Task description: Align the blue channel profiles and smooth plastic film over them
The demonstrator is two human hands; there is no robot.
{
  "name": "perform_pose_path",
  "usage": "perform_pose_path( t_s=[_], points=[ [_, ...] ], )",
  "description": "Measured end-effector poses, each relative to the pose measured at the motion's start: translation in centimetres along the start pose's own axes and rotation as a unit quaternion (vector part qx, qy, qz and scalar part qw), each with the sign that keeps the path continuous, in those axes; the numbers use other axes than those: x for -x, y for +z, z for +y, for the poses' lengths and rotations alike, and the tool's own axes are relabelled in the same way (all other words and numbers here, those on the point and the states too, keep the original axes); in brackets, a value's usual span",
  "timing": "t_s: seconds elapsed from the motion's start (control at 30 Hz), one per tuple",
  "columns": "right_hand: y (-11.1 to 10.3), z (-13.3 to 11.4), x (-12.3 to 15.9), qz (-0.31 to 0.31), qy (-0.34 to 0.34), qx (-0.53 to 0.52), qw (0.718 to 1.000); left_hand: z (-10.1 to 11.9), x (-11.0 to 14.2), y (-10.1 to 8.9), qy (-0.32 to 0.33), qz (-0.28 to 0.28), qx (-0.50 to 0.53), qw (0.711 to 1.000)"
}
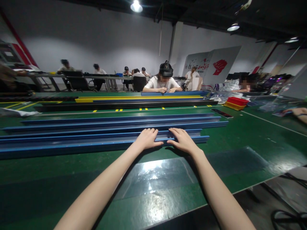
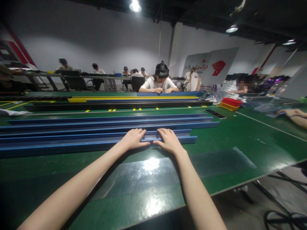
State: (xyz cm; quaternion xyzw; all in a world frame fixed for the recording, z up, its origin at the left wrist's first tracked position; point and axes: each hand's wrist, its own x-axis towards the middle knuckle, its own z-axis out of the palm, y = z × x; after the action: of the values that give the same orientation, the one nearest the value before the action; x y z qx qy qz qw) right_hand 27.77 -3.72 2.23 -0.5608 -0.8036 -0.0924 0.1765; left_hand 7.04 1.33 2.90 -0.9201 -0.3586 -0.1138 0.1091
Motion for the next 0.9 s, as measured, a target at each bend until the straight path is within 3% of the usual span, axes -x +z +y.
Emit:
perform_pose_path(
  t_s=[0.2, 0.53, 0.7, 0.9],
  points=[
    [0.1, 1.4, 0.5, 0.012, 0.036, 0.029, 0.999, -1.9, 1.1, -0.2, -0.004, -0.011, -0.012, 1.000],
    [0.3, 2.8, 0.5, 0.001, 0.074, 0.089, 0.993, -2.2, 1.0, -0.7, -0.010, -0.029, -0.028, 0.999],
    [0.5, 2.1, -0.5, -0.020, 0.034, 0.119, 0.992, -3.2, 1.1, -1.1, -0.017, -0.058, -0.044, 0.997],
    [0.8, -0.3, -1.5, -0.006, 0.036, 0.090, 0.995, -5.1, 2.8, -1.5, -0.023, -0.063, -0.064, 0.996]
  ],
)
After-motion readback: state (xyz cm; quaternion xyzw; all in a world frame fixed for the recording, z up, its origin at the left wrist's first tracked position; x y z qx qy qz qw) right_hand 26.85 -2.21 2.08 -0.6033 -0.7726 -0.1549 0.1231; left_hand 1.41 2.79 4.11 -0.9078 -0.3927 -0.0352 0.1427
